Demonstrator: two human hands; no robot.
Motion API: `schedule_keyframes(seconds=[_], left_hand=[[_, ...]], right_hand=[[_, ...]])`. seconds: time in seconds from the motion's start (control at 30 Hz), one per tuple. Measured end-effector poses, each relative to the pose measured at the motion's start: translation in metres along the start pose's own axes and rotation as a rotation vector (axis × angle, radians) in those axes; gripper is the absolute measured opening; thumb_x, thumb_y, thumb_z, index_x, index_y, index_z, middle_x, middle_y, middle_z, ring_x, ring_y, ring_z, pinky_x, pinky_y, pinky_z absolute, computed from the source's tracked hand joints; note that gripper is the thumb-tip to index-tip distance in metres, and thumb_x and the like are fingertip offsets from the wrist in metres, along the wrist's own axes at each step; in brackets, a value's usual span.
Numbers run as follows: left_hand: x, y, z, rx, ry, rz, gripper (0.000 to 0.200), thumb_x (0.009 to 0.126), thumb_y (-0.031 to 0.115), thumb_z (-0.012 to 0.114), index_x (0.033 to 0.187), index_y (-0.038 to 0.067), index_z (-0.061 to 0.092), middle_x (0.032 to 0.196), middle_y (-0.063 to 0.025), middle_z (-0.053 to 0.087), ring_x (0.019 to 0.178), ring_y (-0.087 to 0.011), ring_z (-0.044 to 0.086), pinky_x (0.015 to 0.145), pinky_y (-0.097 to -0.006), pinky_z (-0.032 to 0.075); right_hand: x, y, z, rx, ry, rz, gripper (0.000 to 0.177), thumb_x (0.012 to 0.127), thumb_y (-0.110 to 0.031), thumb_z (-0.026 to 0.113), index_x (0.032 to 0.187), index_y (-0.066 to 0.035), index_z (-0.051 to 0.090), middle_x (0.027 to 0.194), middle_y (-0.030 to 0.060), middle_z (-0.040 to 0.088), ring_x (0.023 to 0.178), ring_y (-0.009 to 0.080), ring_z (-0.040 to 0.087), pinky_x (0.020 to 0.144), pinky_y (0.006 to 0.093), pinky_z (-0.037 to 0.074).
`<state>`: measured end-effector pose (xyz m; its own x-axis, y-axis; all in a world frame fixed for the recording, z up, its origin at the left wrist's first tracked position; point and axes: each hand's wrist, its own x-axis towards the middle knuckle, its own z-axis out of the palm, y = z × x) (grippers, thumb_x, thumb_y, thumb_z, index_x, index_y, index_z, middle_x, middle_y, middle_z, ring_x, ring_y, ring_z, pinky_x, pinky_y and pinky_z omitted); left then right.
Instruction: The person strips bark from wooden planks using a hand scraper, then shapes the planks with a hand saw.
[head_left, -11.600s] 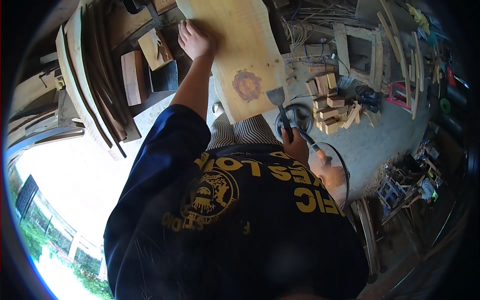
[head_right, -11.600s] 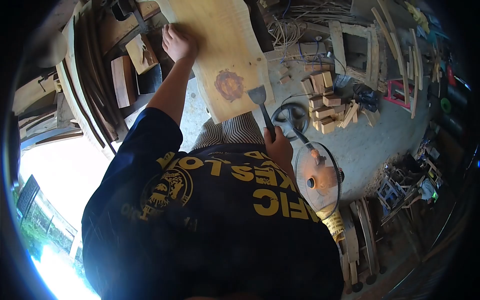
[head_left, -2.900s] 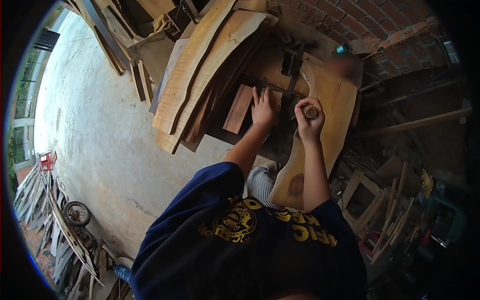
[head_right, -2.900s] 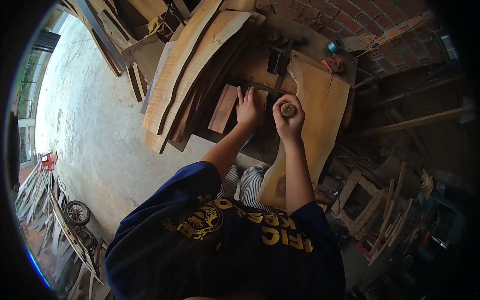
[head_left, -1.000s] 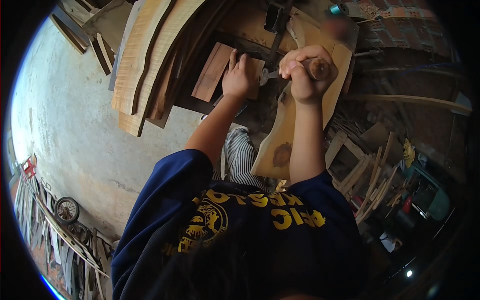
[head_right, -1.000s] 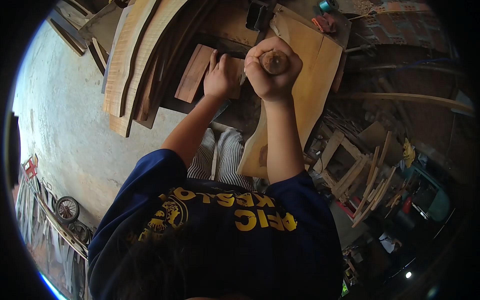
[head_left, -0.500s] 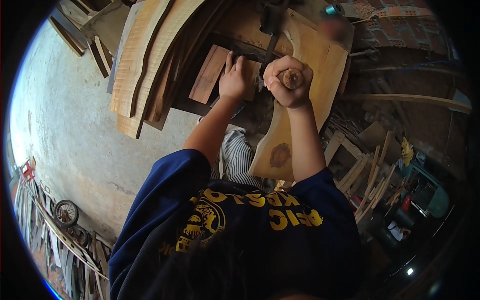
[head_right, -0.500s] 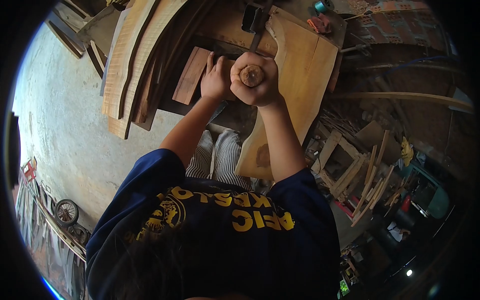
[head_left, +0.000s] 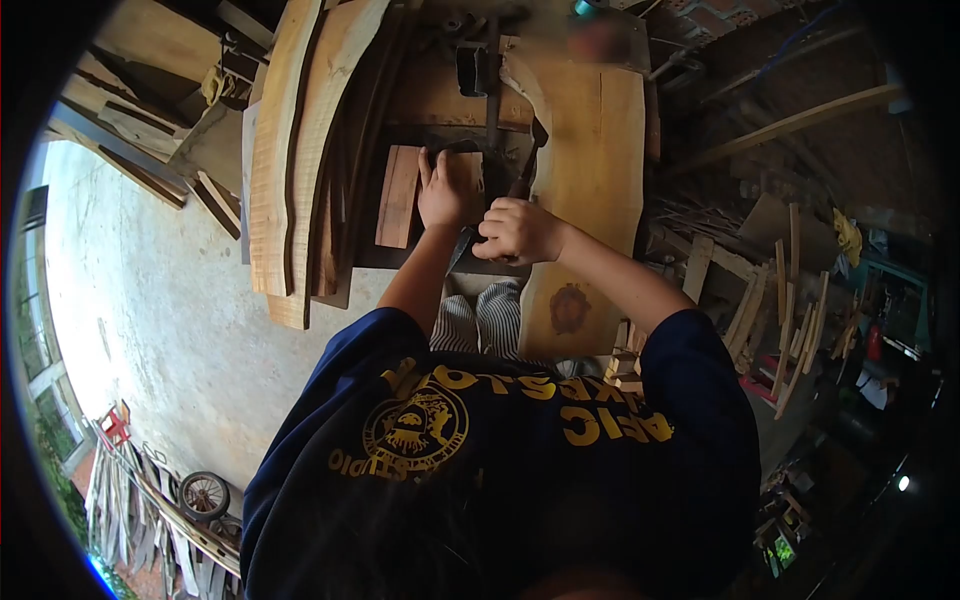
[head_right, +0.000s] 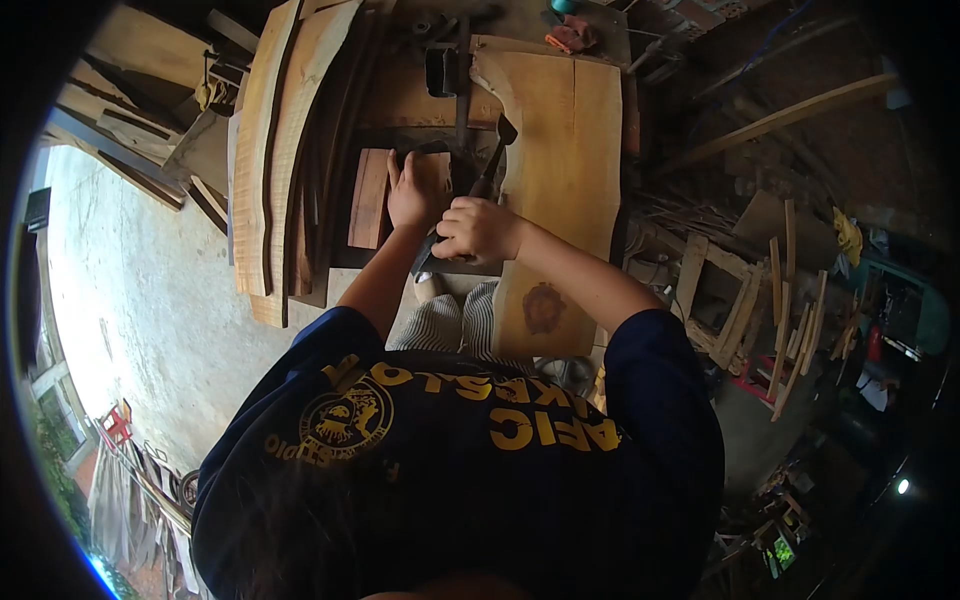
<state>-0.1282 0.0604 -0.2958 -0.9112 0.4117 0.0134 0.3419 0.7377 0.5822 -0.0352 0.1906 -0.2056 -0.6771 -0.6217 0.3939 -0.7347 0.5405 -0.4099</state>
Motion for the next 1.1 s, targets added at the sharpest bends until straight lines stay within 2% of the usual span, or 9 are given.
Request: schedule_keyframes(seconds=[0.17, 0.27, 0.5, 0.6, 0.77, 0.83, 0.9, 1.03, 1.1], left_hand=[[0.000, -0.003, 0.002, 0.044, -0.028, 0.039, 0.056, 0.081, 0.025, 0.054, 0.131, 0.007, 0.037, 0.121, -0.0174, 0.056, 0.139, -0.0342, 0.018, 0.096, -0.0419, 0.044], [-0.001, 0.002, 0.000, 0.063, -0.006, 0.017, 0.056, 0.080, 0.024, 0.055, 0.131, 0.009, 0.038, 0.129, -0.0193, 0.050, 0.138, -0.0339, 0.022, 0.092, -0.0426, 0.047], [0.001, -0.004, 0.005, 0.043, -0.026, -0.037, 0.055, 0.079, 0.024, 0.057, 0.131, 0.015, 0.039, 0.145, -0.0247, 0.025, 0.123, -0.0360, 0.045, 0.084, -0.0445, 0.049], [0.000, 0.004, -0.001, 0.018, -0.063, -0.087, 0.057, 0.078, 0.023, 0.059, 0.130, 0.016, 0.039, 0.147, -0.0252, 0.019, 0.121, -0.0377, 0.046, 0.084, -0.0443, 0.050], [-0.001, -0.004, 0.004, -0.075, -0.105, -0.048, 0.064, 0.074, 0.024, 0.065, 0.131, 0.011, 0.038, 0.147, -0.0257, 0.018, 0.125, -0.0413, 0.040, 0.090, -0.0444, 0.047], [0.004, -0.017, 0.017, -0.112, -0.030, 0.008, 0.065, 0.075, 0.027, 0.066, 0.130, 0.008, 0.038, 0.145, -0.0283, 0.019, 0.131, -0.0401, 0.031, 0.095, -0.0443, 0.043], [0.001, -0.010, 0.008, -0.090, -0.035, 0.048, 0.062, 0.078, 0.028, 0.065, 0.129, 0.005, 0.039, 0.145, -0.0304, 0.016, 0.133, -0.0425, 0.026, 0.102, -0.0419, 0.039], [-0.003, -0.022, 0.010, -0.070, 0.011, 0.223, 0.055, 0.078, 0.018, 0.067, 0.127, 0.004, 0.046, 0.135, -0.0270, 0.036, 0.123, -0.0455, 0.038, 0.099, -0.0459, 0.040], [-0.020, 0.010, 0.017, -0.314, -0.115, 0.416, 0.046, 0.081, 0.019, 0.062, 0.121, 0.000, 0.051, 0.126, -0.0261, 0.048, 0.113, -0.0410, 0.049, 0.094, -0.0446, 0.043]], right_hand=[[-0.029, 0.007, 0.042, -0.166, -0.215, -0.043, 0.003, 0.070, -0.023, 0.060, 0.073, -0.021, 0.061, 0.078, -0.0032, 0.051, 0.081, 0.0152, 0.053, 0.084, 0.0363, 0.039], [-0.045, 0.003, 0.063, -0.271, -0.346, -0.015, 0.015, 0.078, -0.026, 0.054, 0.071, -0.032, 0.066, 0.102, -0.0075, 0.055, 0.109, 0.0128, 0.047, 0.107, 0.0438, 0.024], [-0.055, -0.003, 0.076, -0.266, -0.581, 0.069, 0.016, 0.080, -0.025, 0.053, 0.078, -0.029, 0.069, 0.125, -0.0012, 0.048, 0.125, 0.0201, 0.037, 0.109, 0.0525, 0.019], [-0.048, -0.023, 0.086, -0.268, -0.275, 0.514, 0.014, 0.079, -0.020, 0.055, 0.084, -0.016, 0.068, 0.131, 0.0064, 0.044, 0.128, 0.0307, 0.034, 0.107, 0.0573, 0.023], [-0.029, -0.063, 0.110, -0.251, -0.049, 0.841, 0.017, 0.078, -0.015, 0.056, 0.089, -0.011, 0.068, 0.132, 0.0114, 0.043, 0.130, 0.0370, 0.032, 0.106, 0.0557, 0.027], [-0.021, -0.076, 0.135, -0.093, 0.361, 0.958, 0.019, 0.077, -0.011, 0.057, 0.092, -0.009, 0.068, 0.133, 0.0163, 0.043, 0.130, 0.0388, 0.033, 0.106, 0.0521, 0.029], [-0.008, -0.108, 0.156, -0.180, 0.403, 1.137, 0.023, 0.076, -0.004, 0.056, 0.097, -0.006, 0.067, 0.135, 0.0216, 0.041, 0.129, 0.0400, 0.034, 0.106, 0.0499, 0.030], [0.012, -0.186, 0.197, -0.007, 0.596, 1.416, 0.038, 0.068, 0.001, 0.057, 0.103, -0.011, 0.066, 0.124, 0.0182, 0.052, 0.119, 0.0357, 0.047, 0.099, 0.0480, 0.038], [0.011, -0.238, 0.196, 0.390, 0.472, 1.704, 0.039, 0.070, -0.003, 0.056, 0.107, -0.013, 0.063, 0.112, 0.0139, 0.059, 0.108, 0.0332, 0.055, 0.094, 0.0465, 0.041]])
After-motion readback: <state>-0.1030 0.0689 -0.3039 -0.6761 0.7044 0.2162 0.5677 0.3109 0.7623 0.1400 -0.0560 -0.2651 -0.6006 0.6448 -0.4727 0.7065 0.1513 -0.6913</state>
